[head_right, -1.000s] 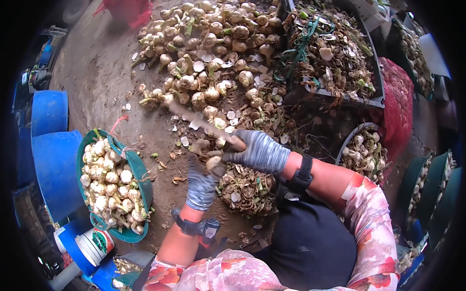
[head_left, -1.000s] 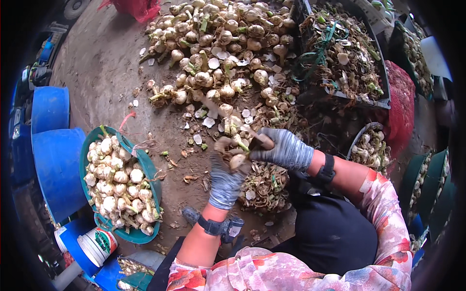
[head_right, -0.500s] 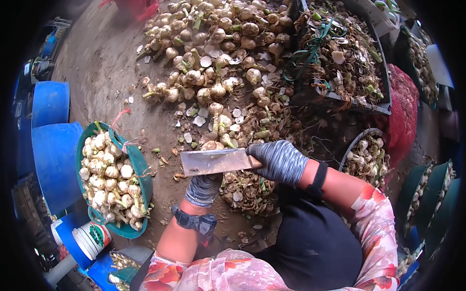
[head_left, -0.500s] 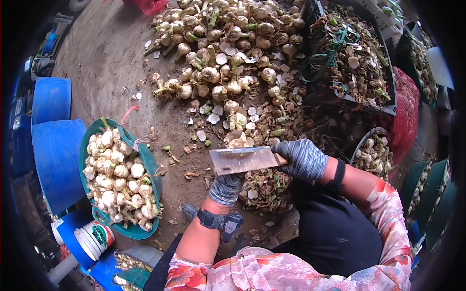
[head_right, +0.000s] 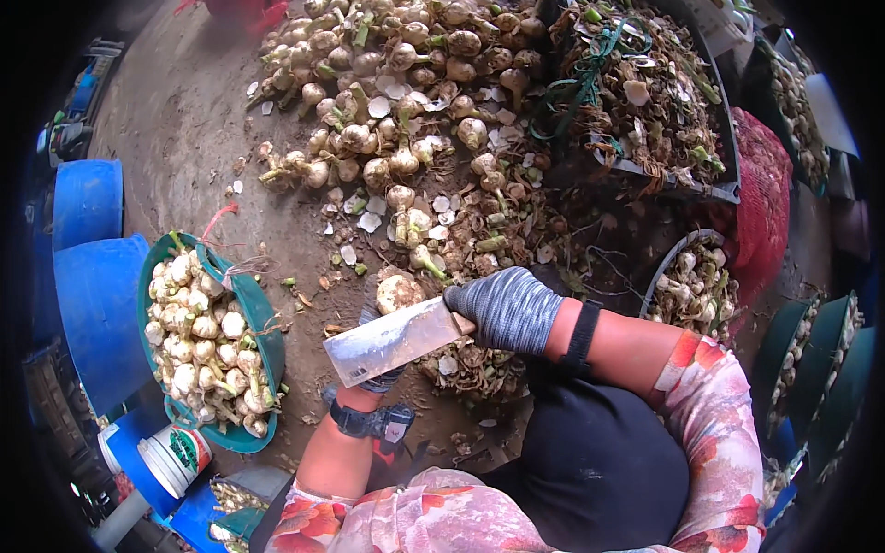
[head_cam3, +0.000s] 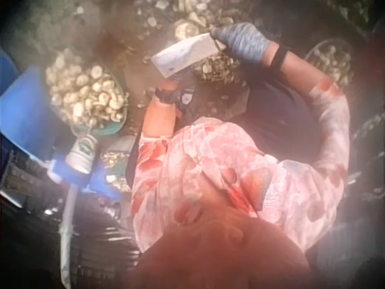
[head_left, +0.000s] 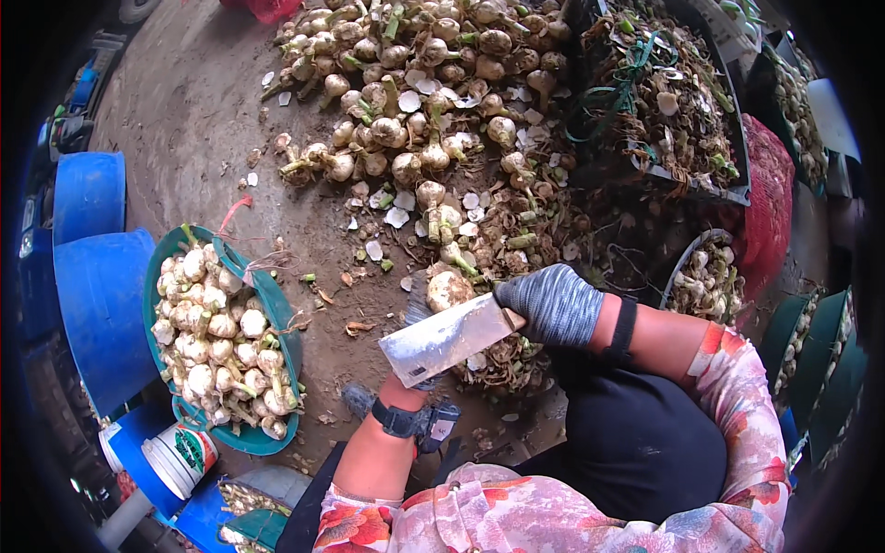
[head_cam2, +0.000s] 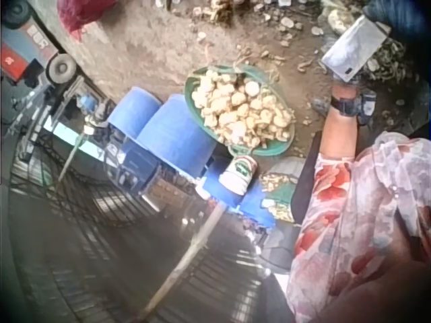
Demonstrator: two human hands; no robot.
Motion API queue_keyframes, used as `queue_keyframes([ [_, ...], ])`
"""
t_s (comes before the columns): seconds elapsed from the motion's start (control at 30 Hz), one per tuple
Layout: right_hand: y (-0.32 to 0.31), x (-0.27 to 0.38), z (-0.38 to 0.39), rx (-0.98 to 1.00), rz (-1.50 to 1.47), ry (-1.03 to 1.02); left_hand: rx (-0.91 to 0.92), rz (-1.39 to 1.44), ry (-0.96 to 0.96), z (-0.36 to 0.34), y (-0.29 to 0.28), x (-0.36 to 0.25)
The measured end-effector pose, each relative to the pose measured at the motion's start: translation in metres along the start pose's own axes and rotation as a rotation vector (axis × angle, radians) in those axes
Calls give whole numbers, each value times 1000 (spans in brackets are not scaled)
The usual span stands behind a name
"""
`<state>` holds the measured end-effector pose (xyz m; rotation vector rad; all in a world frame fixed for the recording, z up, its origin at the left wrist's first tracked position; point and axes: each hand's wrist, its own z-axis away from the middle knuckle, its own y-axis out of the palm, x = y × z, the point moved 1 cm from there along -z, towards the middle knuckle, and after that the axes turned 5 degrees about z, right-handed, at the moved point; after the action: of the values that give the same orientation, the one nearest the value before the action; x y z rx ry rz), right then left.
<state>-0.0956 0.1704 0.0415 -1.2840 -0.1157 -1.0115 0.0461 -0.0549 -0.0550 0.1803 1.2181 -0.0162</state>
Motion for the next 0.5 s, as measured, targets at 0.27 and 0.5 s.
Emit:
queue_keyframes([
  [0.27, 19, -16, -4, -30, -61, 57, -45, 175, -72, -7, 26, -5],
  [0.5, 51, -83, 4, -86, -222, 621, -466, -274, 338, 1, 31, -87],
])
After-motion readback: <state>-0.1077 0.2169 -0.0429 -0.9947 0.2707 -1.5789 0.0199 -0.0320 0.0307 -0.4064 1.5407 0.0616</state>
